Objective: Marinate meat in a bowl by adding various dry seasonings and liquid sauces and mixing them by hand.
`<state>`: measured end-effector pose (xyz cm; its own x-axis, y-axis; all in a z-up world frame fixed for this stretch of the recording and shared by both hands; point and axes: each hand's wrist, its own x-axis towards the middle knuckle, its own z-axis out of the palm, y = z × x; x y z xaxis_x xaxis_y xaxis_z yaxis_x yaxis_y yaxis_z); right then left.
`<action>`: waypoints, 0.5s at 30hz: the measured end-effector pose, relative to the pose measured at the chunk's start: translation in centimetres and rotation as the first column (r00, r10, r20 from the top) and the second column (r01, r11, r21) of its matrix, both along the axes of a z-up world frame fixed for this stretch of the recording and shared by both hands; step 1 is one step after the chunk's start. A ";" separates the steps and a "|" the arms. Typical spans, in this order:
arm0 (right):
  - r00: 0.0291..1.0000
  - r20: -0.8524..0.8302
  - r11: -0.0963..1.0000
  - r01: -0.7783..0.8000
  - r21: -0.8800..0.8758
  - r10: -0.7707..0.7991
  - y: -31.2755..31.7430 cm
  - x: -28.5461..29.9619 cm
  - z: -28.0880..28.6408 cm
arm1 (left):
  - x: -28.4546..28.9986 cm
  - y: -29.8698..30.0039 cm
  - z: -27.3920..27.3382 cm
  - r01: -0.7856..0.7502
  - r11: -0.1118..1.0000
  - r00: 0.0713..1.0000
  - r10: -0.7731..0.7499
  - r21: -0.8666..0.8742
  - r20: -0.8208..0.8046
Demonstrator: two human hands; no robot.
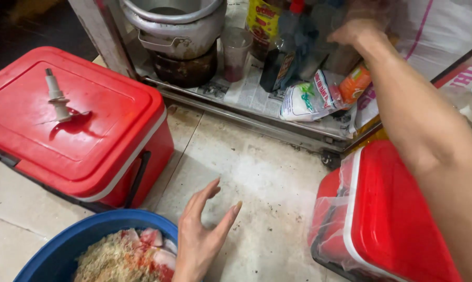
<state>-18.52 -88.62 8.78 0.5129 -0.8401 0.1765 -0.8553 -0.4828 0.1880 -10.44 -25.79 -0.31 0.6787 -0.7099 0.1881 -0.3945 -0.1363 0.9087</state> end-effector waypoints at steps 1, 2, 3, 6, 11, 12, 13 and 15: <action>0.994 -0.065 0.990 0.085 -0.108 -0.092 0.1 0.1 -0.2 | 0.2 0.0 -0.7 -0.009 1.000 1.000 0.009 -0.014 0.002; 0.975 -0.121 0.963 0.158 -0.217 -0.188 0.2 0.3 -0.6 | 0.4 0.0 -1.5 -0.020 0.999 1.000 0.020 -0.025 0.002; 0.974 -0.125 0.963 0.160 -0.216 -0.189 -0.7 0.5 -1.4 | 0.6 -0.1 -2.1 -0.018 1.000 1.000 0.018 -0.023 -0.001; 0.953 -0.105 0.941 0.255 -0.223 -0.283 -1.7 1.2 -3.4 | 0.8 -0.4 -4.0 -0.051 0.996 0.998 0.054 0.069 -0.035; 0.854 0.333 0.915 0.396 0.082 -0.400 -5.2 0.1 -8.3 | 1.0 -1.5 -7.0 -0.016 0.983 0.999 0.025 0.185 -0.045; 0.855 0.329 0.914 0.397 0.086 -0.402 -7.1 -0.4 -9.6 | 0.9 -1.7 -7.1 -0.015 0.982 0.999 0.025 0.191 -0.047; 0.904 0.134 0.913 0.394 0.108 -0.406 -9.0 -1.0 -10.9 | 0.9 -1.8 -7.1 -0.017 0.969 0.998 0.032 0.248 -0.058; 0.919 -0.069 0.909 0.395 0.131 -0.389 -12.1 -1.9 -12.7 | 0.8 -2.1 -7.5 -0.017 0.951 0.997 0.041 0.307 -0.071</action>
